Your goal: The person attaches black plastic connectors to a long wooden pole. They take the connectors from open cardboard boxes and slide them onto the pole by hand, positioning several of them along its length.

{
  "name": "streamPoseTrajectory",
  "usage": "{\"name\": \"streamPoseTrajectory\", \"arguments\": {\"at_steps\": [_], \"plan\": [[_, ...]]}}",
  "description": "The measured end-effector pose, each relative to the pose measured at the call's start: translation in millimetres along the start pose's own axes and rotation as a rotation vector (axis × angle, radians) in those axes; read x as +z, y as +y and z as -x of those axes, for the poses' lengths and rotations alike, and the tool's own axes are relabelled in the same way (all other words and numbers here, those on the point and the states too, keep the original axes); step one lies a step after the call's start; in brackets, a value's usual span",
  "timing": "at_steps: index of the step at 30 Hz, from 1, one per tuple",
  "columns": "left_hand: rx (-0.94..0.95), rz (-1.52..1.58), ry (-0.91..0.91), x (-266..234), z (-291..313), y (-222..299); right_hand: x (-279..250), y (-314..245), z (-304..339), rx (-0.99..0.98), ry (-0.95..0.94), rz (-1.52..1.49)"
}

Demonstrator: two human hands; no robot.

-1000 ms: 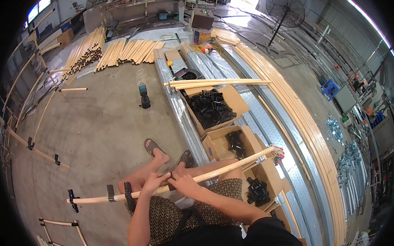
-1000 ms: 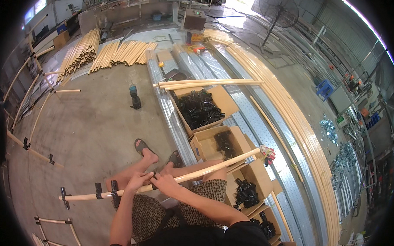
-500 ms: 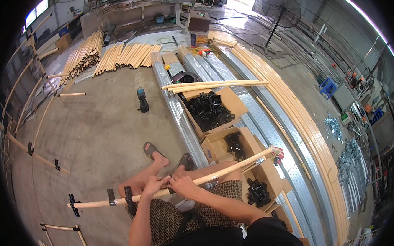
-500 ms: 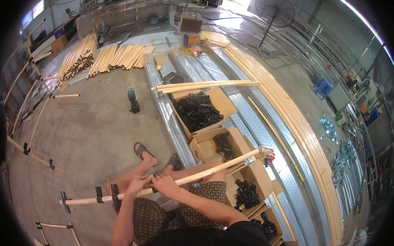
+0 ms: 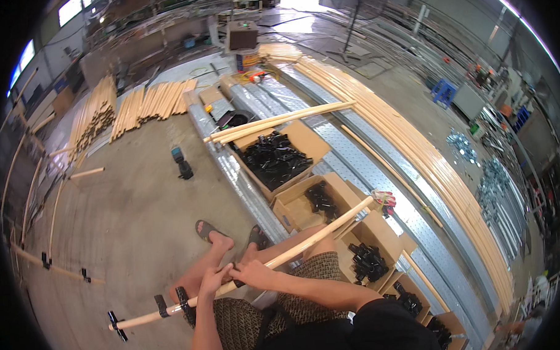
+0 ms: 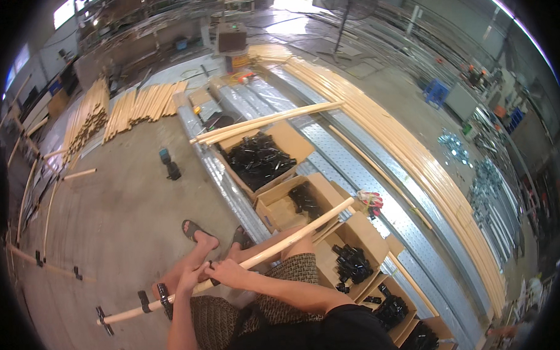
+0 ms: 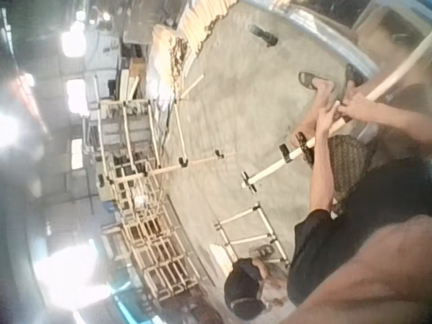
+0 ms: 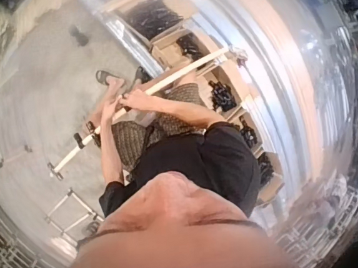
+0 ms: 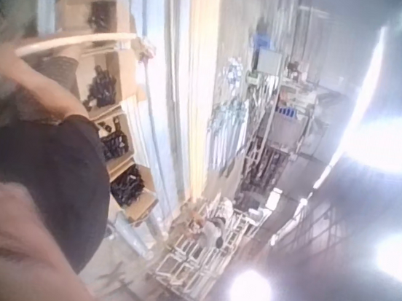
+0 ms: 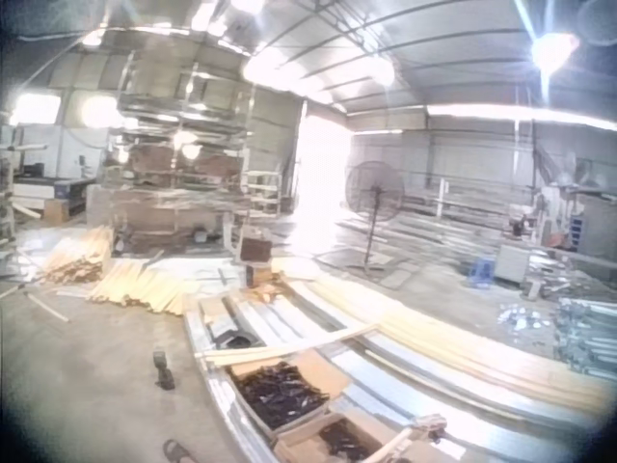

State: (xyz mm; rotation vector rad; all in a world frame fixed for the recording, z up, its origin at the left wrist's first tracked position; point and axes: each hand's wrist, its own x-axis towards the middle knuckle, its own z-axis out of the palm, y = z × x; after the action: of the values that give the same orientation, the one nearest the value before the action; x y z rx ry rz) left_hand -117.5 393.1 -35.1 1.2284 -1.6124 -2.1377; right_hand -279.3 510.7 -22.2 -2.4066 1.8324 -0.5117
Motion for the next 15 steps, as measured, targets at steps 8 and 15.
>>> {"name": "streamPoseTrajectory", "arguments": {"at_steps": [8,15], "plan": [[0.030,-0.024,0.055,3,-4,-9,23,11,-2,0.007,0.050,-0.073],[-0.044,-0.060,0.065,5,3,3,27,-17,6,0.239,0.185,-0.109]]}}
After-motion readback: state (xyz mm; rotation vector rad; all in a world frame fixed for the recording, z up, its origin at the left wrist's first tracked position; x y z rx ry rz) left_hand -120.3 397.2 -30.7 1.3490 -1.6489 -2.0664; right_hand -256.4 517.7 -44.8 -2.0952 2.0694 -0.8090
